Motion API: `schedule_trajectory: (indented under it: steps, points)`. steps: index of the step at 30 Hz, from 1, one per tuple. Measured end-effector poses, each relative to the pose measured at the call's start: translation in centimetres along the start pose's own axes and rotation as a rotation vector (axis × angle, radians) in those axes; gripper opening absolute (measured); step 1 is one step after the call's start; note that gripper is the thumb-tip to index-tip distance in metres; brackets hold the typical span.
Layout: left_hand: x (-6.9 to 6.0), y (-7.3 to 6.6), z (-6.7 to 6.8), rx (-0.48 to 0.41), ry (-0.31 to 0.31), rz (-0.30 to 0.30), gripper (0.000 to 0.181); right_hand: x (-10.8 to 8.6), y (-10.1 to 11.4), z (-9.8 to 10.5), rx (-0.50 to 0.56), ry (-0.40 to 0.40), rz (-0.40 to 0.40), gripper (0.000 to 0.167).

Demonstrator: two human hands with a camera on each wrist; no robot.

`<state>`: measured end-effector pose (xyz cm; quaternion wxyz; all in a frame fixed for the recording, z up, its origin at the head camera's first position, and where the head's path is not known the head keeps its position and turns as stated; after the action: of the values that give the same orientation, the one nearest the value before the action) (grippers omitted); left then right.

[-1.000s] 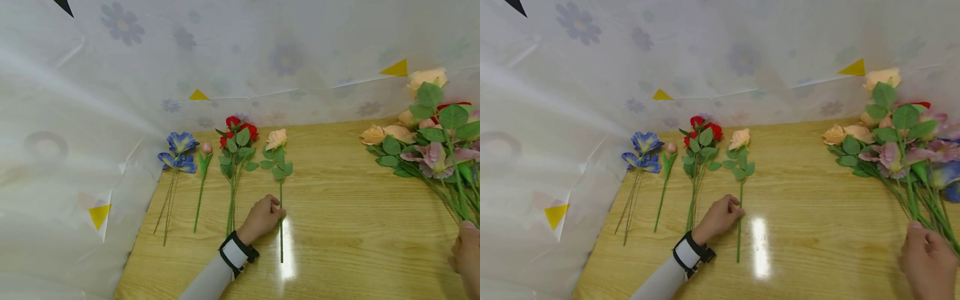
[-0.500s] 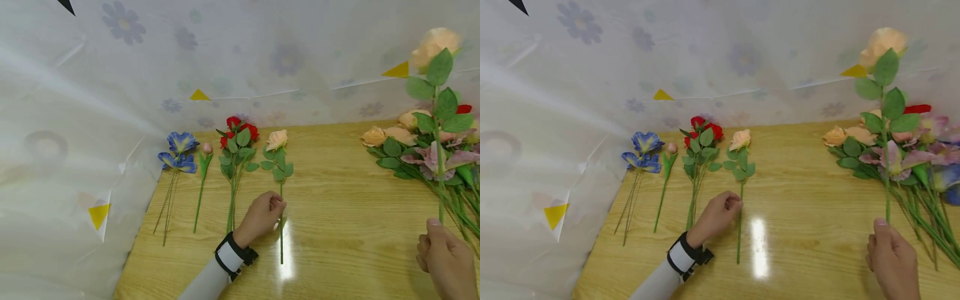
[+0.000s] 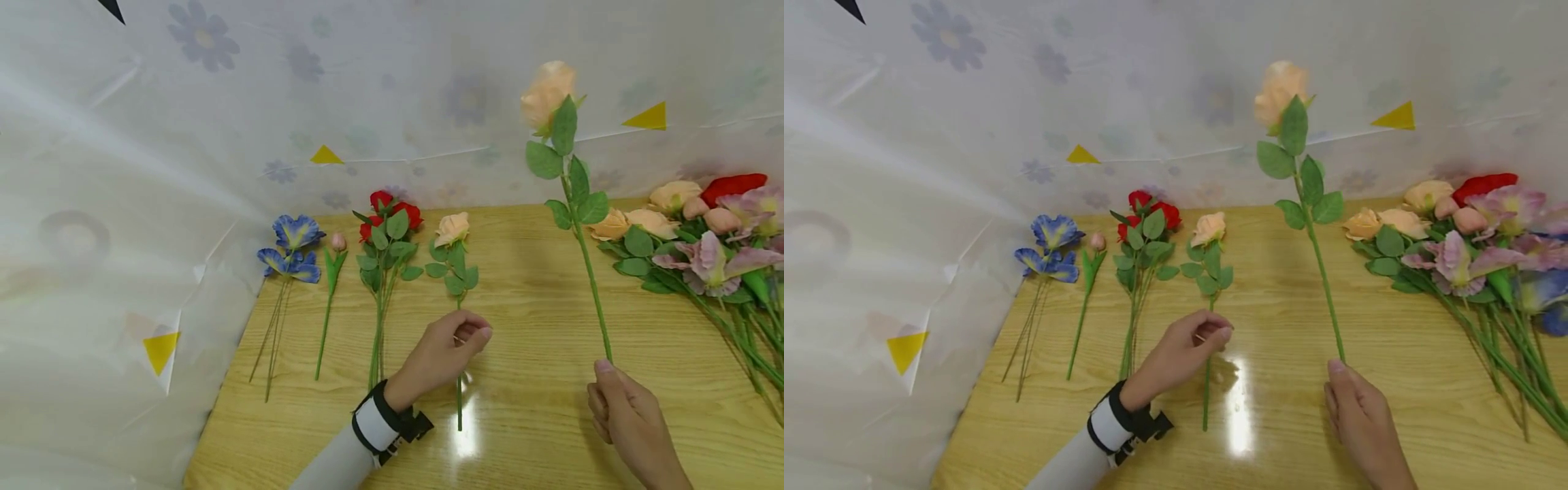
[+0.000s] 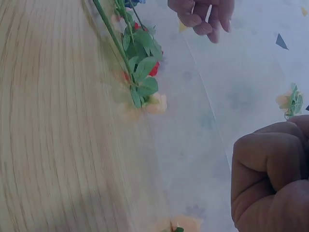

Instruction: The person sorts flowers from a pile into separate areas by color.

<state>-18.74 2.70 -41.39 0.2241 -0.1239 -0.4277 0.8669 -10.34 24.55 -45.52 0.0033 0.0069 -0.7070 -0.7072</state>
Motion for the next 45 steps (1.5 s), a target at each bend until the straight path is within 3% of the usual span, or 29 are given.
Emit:
schedule_trajectory:
  steps: [3,9,21,37,45]
  points:
    - [0.0,-0.5,-0.3,-0.030,0.029,0.001,0.028,0.0,0.2,-1.3,0.011,0.025,0.013,0.047]
    - [0.0,-1.6,-1.0,-0.054,0.055,-0.003,0.031,0.0,0.4,-3.8,0.134,0.114,0.018,0.045]
    - [0.3,-3.8,-2.2,-0.134,0.091,-0.106,0.033,0.1,1.1,-7.6,0.214,0.260,0.053,0.042]
    - [0.2,-4.7,-2.3,-0.170,0.064,-0.183,0.021,0.0,1.0,-8.7,0.219,0.277,0.043,0.039]
    - [0.1,-4.5,-2.5,-0.275,0.099,-0.154,0.018,0.0,0.3,-8.3,0.112,0.329,-0.042,0.027]
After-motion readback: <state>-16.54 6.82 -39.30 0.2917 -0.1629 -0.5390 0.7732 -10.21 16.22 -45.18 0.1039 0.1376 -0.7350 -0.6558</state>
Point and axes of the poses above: each hand's wrist, its own x-axis towards the middle knuckle, its own z-axis out of the back of the hand, y = z × x, the point moved 8 cm from there along x, towards the middle knuckle, and after that the axes turned 11 degrees about x, right-handed, at the moved point
